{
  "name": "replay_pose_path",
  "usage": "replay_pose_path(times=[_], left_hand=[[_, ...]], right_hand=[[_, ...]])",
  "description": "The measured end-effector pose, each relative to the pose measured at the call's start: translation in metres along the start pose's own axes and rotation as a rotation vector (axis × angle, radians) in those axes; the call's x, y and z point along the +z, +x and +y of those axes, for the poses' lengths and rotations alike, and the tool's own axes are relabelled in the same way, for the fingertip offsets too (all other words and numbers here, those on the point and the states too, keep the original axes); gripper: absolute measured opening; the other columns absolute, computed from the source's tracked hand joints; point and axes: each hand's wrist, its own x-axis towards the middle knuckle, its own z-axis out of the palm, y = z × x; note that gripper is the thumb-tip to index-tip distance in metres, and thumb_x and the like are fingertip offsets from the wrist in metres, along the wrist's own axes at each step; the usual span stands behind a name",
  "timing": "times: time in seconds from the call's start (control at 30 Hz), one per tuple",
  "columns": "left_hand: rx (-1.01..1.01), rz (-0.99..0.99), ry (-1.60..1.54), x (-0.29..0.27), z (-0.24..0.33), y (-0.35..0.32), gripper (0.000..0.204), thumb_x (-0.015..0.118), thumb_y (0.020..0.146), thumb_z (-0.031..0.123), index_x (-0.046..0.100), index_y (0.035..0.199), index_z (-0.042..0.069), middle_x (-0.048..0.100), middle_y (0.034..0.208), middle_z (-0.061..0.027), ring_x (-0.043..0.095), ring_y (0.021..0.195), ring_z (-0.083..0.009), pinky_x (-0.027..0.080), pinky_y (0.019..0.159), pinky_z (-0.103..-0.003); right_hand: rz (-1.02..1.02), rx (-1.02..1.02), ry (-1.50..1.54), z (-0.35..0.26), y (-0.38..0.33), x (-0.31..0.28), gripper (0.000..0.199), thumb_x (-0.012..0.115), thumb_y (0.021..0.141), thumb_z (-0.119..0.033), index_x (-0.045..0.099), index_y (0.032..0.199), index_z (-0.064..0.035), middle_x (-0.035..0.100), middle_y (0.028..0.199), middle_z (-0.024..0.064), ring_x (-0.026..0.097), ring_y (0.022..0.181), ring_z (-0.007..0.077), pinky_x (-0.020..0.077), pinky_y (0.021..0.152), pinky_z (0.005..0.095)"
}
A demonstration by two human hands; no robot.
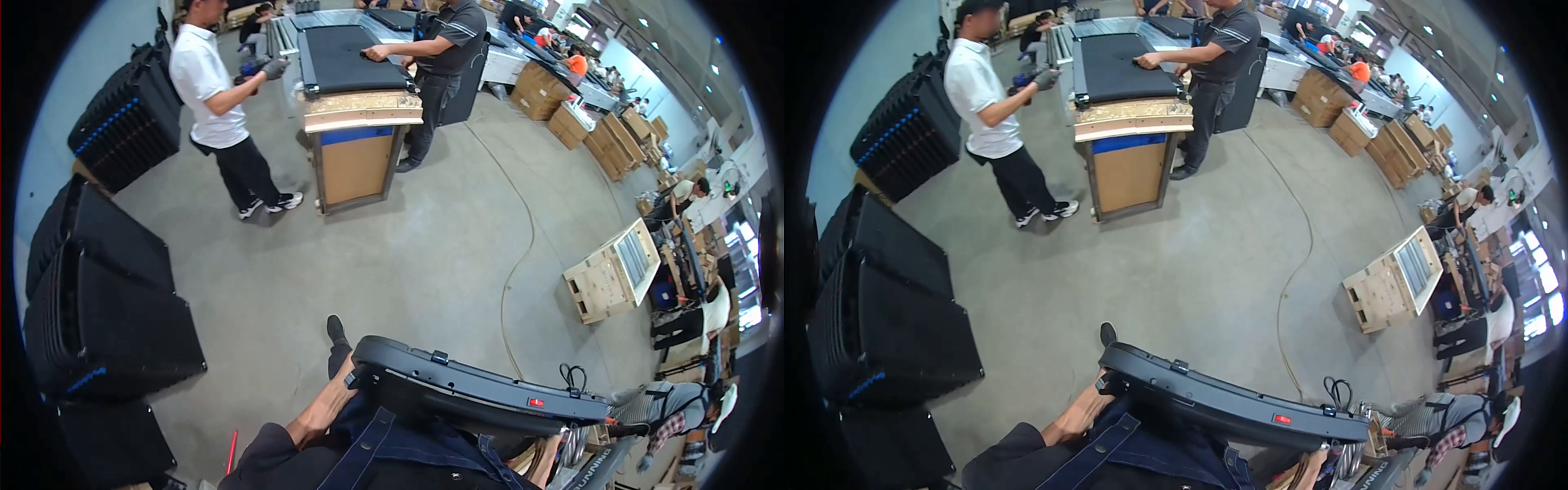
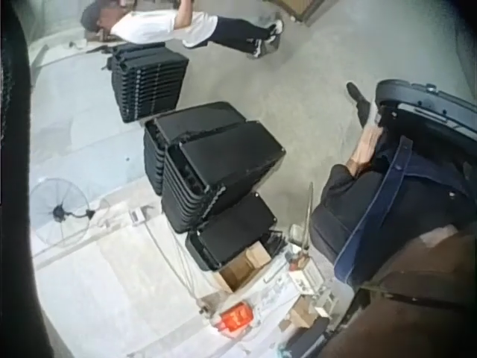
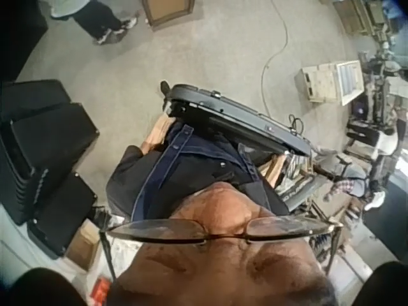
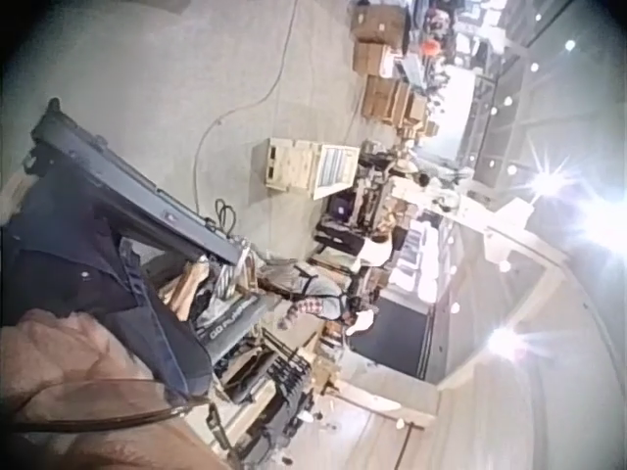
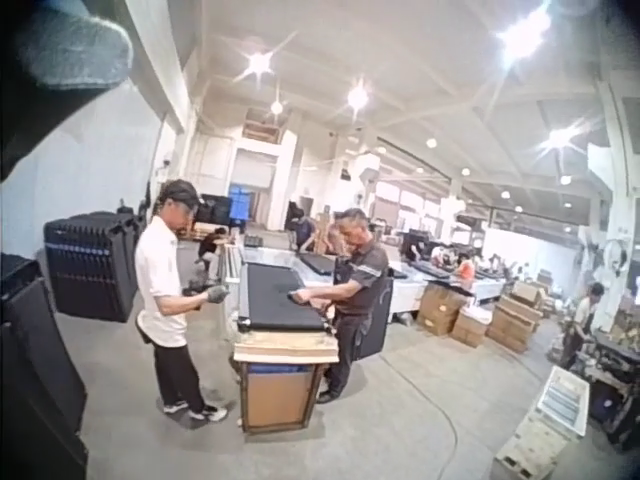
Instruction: Assembling various components of treadmills, including the frame and internal parts, using power tools in a factory workshop.
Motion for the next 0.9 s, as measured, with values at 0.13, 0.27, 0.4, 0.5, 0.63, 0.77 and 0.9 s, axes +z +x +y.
replay_pose_path(times=[0.13, 0.27, 0.4, 0.5, 0.63, 0.77, 0.9], left_hand=[[-0.39, 0.051, -0.455, -0.048, 0.042, 0.147, 0.032, 0.053, 0.103, 0.034, 0.065, 0.094, 0.007, 0.066, 0.079, -0.0031, 0.065, 0.072, -0.0145, 0.055, 0.069, -0.03], [-0.255, 0.127, -0.214, -0.052, 0.182, 0.213, 0.038, 0.055, 0.098, 0.043, 0.065, 0.087, 0.008, 0.057, 0.067, -0.003, 0.052, 0.058, -0.0123, 0.041, 0.054, -0.028], [-0.042, 0.352, -0.188, -0.134, 0.207, 0.24, 0.036, 0.053, 0.099, 0.042, 0.063, 0.093, 0.007, 0.056, 0.068, -0.0054, 0.051, 0.062, -0.0128, 0.039, 0.059, -0.027], [-0.042, 0.483, -0.25, -0.131, 0.224, 0.275, 0.033, 0.055, 0.099, 0.04, 0.061, 0.093, 0.009, 0.055, 0.07, -0.0042, 0.048, 0.061, -0.012, 0.037, 0.059, -0.027], [0.036, 0.624, -0.31, -0.122, 0.243, 0.362, 0.033, 0.055, 0.1, 0.041, 0.06, 0.092, 0.009, 0.055, 0.07, -0.004, 0.049, 0.061, -0.0123, 0.038, 0.058, -0.027], [0.169, 0.8, -0.345, -0.158, 0.234, 0.416, 0.034, 0.055, 0.102, 0.04, 0.059, 0.09, 0.008, 0.056, 0.07, -0.0048, 0.053, 0.061, -0.0149, 0.04, 0.054, -0.027], [0.102, 0.763, -0.585, -0.154, 0.282, 0.481, 0.03, 0.059, 0.101, 0.036, 0.061, 0.092, 0.007, 0.062, 0.072, -0.0076, 0.06, 0.063, -0.0184, 0.049, 0.059, -0.027]], right_hand=[[0.049, 0.02, -0.08, -0.025, 0.073, 0.05, 0.04, 0.045, 0.108, -0.042, 0.064, 0.104, -0.0064, 0.065, 0.101, 0.0164, 0.064, 0.089, 0.0294, 0.0557, 0.087, 0.042], [0.179, 0.036, -0.13, -0.039, 0.093, 0.087, 0.041, 0.045, 0.108, -0.042, 0.064, 0.103, -0.0063, 0.065, 0.1, 0.0162, 0.064, 0.088, 0.0293, 0.0556, 0.086, 0.0421], [-0.02, 0.182, -0.198, -0.004, 0.255, 0.174, 0.048, 0.04, 0.109, -0.045, 0.059, 0.091, -0.0046, 0.058, 0.073, 0.0137, 0.055, 0.07, 0.0259, 0.0462, 0.069, 0.0383], [0.129, 0.19, -0.214, 0.016, 0.363, 0.167, 0.053, 0.035, 0.11, -0.046, 0.059, 0.089, -0.0035, 0.054, 0.063, 0.0125, 0.051, 0.062, 0.0251, 0.0391, 0.063, 0.0345], [-0.187, 0.284, -0.304, 0.021, 0.547, 0.169, 0.051, 0.041, 0.108, -0.049, 0.061, 0.091, -0.0055, 0.058, 0.064, 0.0105, 0.053, 0.063, 0.0208, 0.0392, 0.059, 0.0321], [-0.285, 0.498, -0.377, 0.039, 0.699, 0.197, 0.049, 0.045, 0.106, -0.052, 0.065, 0.096, -0.0076, 0.064, 0.067, 0.0083, 0.055, 0.057, 0.0141, 0.0398, 0.052, 0.0282], [-0.213, 0.529, -0.349, 0.029, 0.78, 0.22, 0.047, 0.046, 0.107, -0.047, 0.068, 0.11, -0.0049, 0.068, 0.072, 0.008, 0.066, 0.064, 0.0163, 0.0539, 0.06, 0.0266]])
